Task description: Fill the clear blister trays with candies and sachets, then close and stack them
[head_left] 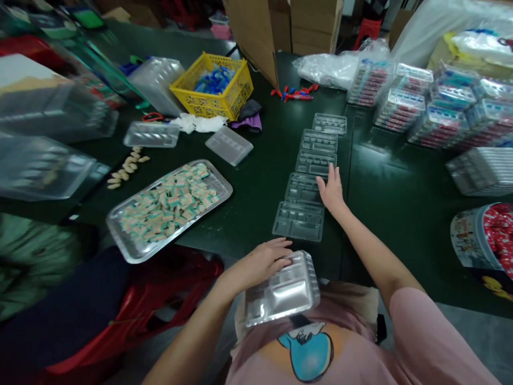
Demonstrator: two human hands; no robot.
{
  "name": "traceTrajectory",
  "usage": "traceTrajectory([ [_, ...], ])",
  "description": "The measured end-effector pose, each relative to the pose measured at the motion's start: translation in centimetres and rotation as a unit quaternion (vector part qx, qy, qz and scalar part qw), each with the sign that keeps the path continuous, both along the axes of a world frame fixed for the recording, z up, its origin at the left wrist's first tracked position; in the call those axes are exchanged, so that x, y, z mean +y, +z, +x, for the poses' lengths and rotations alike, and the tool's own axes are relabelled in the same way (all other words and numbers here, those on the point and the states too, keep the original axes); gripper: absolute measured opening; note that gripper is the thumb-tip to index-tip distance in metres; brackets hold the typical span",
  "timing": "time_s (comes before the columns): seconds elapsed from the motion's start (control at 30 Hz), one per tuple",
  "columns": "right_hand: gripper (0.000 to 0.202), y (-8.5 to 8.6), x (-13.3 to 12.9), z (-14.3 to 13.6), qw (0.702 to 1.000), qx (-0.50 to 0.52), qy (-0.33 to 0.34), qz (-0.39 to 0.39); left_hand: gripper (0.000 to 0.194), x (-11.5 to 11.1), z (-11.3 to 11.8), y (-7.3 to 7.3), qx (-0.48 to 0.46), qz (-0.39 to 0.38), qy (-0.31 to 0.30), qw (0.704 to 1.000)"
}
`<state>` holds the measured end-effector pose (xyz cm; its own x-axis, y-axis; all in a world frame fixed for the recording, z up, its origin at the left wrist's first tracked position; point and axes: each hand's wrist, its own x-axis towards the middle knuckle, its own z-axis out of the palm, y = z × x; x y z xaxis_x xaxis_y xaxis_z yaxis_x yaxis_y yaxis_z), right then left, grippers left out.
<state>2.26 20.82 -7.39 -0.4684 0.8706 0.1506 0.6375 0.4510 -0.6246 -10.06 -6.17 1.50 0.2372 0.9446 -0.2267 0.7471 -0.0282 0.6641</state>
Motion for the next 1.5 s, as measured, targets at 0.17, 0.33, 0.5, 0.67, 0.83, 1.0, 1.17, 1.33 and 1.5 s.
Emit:
traceTrajectory([
  [0.17,0.075,0.2,0.3,-2.6,1.0,0.018,0.018,-0.009,0.033,0.1,-1.0,-0.3,-0.012,-0.016,0.016,1.0],
  [0.33,0.081,1.7,6.9,-3.6,0.992,0.094,-0.07,-0.046,0.035,-0.2,-1.6,-0.2,-0.046,-0.005,0.028,0.999],
  [0.5,0.087,2.0,11.9,-6.2,0.99,0.068,-0.076,-0.097,0.034,-0.2,-1.7,-0.5,-0.052,-0.019,0.032,0.998],
  [0.67,0.081,1.4,16.1,-7.4,0.984,0.101,-0.132,-0.064,0.03,-0.3,-1.9,-0.5,-0.067,-0.026,0.038,0.997],
  [0.83,0.083,1.9,21.5,-7.6,0.975,0.109,-0.157,-0.11,0.031,-0.5,-2.1,-0.3,-0.069,-0.046,0.05,0.995],
  [1.0,0.079,1.7,23.2,-9.0,0.982,0.094,-0.096,-0.131,0.034,-0.4,-2.2,-0.4,-0.069,-0.04,0.053,0.995],
  [1.17,0.072,1.8,21.4,-8.0,0.99,0.101,-0.02,-0.099,0.034,-0.1,-2.3,-0.9,-0.078,-0.035,0.057,0.995],
  [1.33,0.064,4.5,9.1,-0.9,0.979,0.107,0.156,0.074,0.037,-0.8,-2.0,-1.0,-0.121,-0.035,0.075,0.989],
  [1.5,0.042,5.5,-7.1,6.9,0.928,0.0,0.335,0.163,0.035,-2.4,-2.0,0.0,-0.173,-0.036,0.072,0.982],
])
